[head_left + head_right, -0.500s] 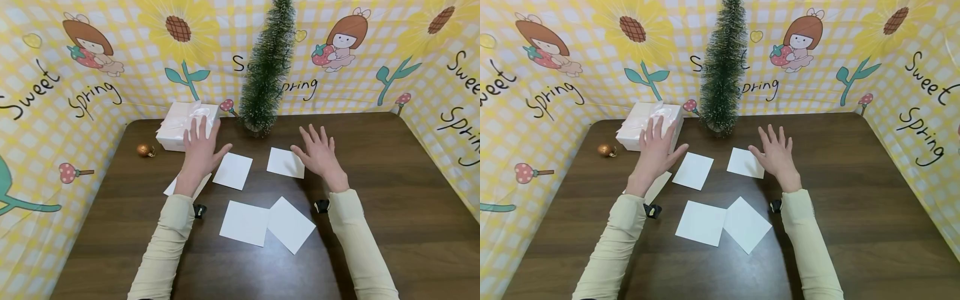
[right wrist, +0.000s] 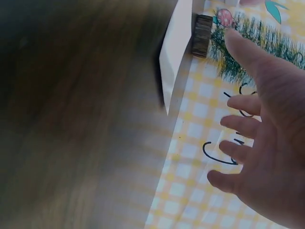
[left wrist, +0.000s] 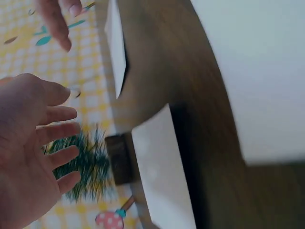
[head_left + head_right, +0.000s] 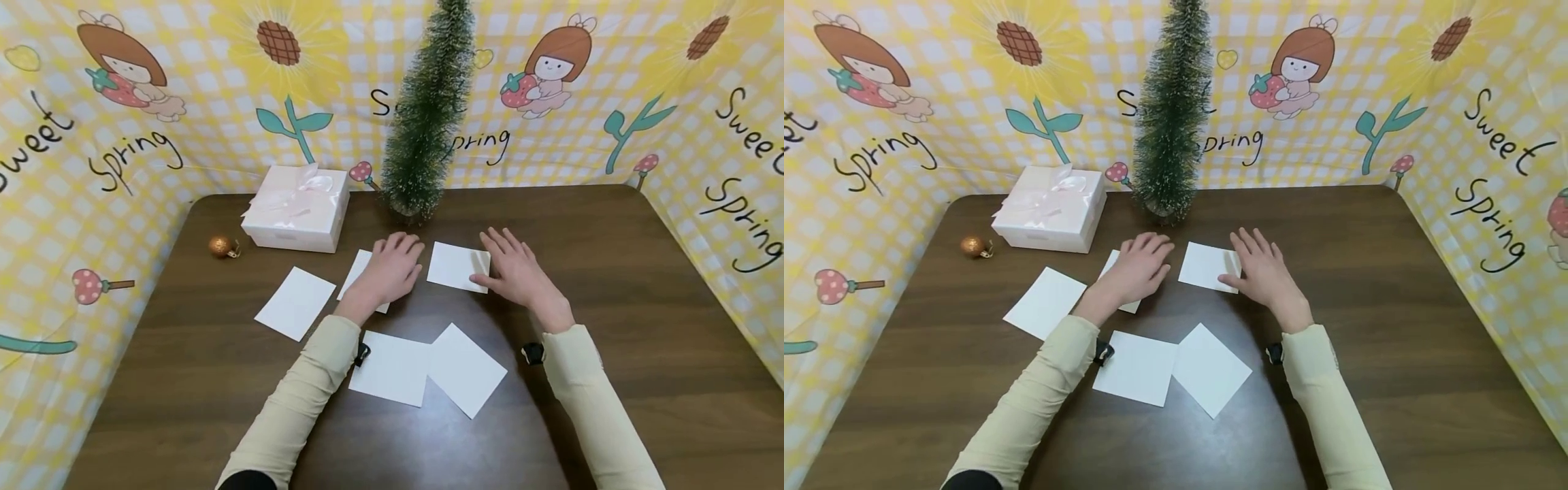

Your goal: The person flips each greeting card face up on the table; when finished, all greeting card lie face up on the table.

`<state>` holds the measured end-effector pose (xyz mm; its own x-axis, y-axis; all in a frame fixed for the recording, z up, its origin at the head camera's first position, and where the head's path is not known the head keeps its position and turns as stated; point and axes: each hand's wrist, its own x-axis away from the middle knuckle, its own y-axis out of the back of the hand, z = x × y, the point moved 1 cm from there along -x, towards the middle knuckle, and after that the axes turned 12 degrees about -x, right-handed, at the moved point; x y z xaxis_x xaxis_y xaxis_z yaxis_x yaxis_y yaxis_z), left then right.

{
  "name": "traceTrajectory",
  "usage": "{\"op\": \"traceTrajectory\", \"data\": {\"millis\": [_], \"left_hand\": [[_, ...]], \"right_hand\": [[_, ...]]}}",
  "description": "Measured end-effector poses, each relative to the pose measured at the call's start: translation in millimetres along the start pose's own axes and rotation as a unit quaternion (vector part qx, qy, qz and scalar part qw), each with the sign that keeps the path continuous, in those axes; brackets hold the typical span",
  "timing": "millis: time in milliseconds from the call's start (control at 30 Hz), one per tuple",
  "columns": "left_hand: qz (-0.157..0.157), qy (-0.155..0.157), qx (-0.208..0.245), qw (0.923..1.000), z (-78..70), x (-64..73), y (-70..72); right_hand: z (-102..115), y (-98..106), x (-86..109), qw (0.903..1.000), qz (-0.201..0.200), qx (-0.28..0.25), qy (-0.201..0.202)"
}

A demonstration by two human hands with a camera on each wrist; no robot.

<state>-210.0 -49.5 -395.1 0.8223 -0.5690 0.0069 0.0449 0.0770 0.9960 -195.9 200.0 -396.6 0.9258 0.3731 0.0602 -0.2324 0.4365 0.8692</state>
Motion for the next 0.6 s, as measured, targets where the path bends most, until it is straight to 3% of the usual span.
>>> {"op": "traceTrajectory", "data": {"millis": [233, 400, 600], "left_hand": [[0.081, -0.024, -0.010, 0.9964, -14.8, -32.2, -9.7], [0.142, -0.028, -0.022, 0.9892, -19.5, -45.7, -16.6], [0.151, -0.020, -0.021, 0.9881, -23.4, -53.6, -20.0]], "right_hand": [[-5.5, -9.0, 3.3, 0.9987, 0.028, 0.020, 0.037], [-7.5, -14.5, 2.9, 0.9974, 0.044, 0.020, 0.053], [-9.5, -12.9, 2.9, 0.9960, 0.047, 0.047, 0.059]]}}
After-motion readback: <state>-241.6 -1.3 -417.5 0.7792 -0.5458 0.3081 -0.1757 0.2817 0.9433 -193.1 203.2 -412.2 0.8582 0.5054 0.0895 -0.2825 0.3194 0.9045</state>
